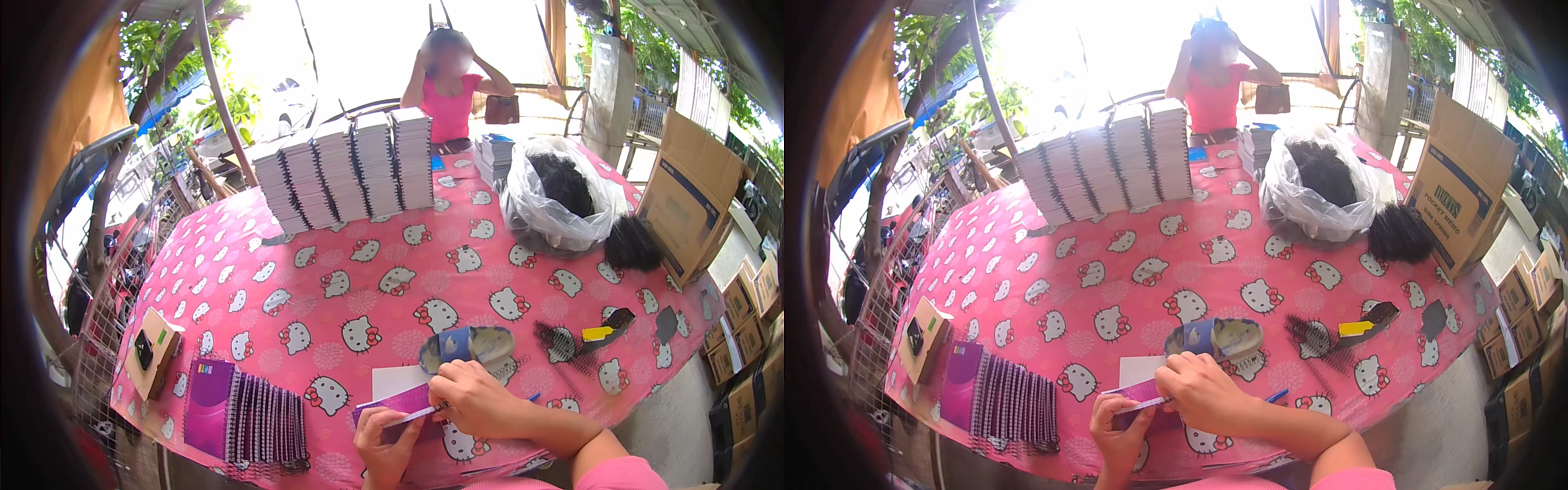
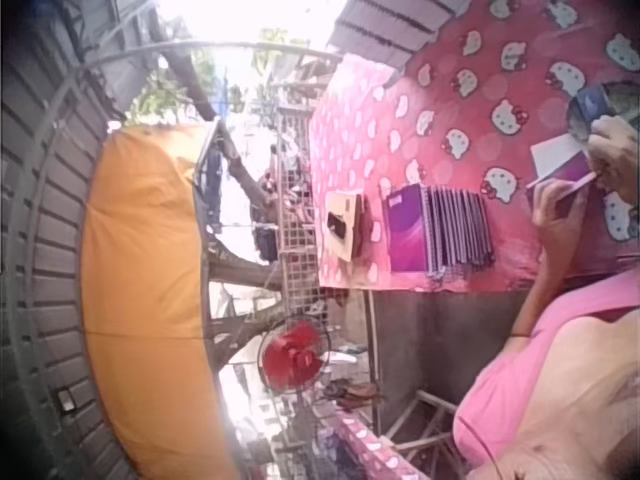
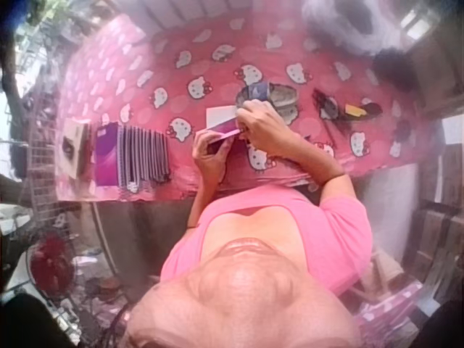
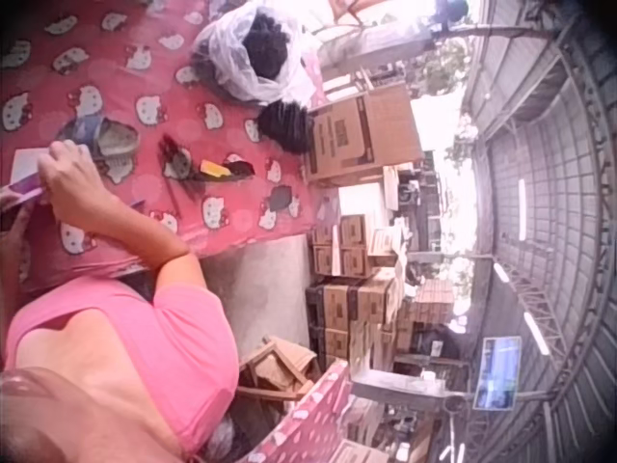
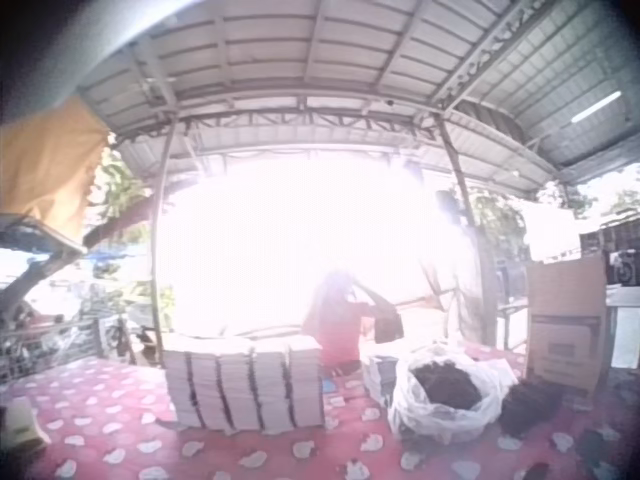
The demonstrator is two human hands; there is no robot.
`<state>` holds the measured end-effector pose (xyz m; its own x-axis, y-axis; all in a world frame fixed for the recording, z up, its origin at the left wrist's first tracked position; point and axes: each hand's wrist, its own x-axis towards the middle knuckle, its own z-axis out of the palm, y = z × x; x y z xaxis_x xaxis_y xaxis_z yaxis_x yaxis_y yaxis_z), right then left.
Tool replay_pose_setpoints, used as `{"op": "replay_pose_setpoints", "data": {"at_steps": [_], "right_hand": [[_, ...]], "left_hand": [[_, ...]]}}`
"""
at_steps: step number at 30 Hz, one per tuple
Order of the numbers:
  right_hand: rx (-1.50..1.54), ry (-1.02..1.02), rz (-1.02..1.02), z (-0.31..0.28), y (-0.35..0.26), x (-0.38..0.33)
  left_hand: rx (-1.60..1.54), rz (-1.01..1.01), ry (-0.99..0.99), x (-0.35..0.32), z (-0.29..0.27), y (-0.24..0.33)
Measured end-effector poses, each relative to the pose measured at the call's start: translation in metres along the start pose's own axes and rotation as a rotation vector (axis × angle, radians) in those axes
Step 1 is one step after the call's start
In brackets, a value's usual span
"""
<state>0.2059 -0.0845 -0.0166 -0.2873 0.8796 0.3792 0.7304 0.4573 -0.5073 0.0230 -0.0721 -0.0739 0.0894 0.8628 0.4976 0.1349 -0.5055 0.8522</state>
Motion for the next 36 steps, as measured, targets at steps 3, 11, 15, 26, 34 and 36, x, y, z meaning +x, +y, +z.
{"op": "replay_pose_setpoints", "data": {"at_steps": [3, 11, 15, 26, 34, 36], "right_hand": [[-0.03, 0.021, -0.066, 0.0, 0.002, -0.002], [-0.144, -0.034, -0.148, 0.005, 0.002, -0.003], [-0.283, -0.045, -0.159, 0.001, -0.001, -0.003], [-0.276, -0.637, 0.003, -0.034, -0.008, 0.017], [-0.234, -0.589, -0.042, -0.017, 0.001, 0.018], [-0.196, -0.481, -0.079, -0.027, -0.012, 0.018]], "left_hand": [[0.028, 0.029, 0.003, 0.002, 0.002, 0.004], [0.125, 0.09, 0.003, 0.0, -0.002, 0.0], [0.049, 0.073, 0.008, 0.0, 0.001, -0.004], [0.057, 0.117, -0.049, 0.007, 0.001, -0.005], [0.039, 0.093, -0.072, 0.006, 0.003, -0.004], [0.044, 0.046, -0.053, 0.003, -0.002, -0.001]]}}
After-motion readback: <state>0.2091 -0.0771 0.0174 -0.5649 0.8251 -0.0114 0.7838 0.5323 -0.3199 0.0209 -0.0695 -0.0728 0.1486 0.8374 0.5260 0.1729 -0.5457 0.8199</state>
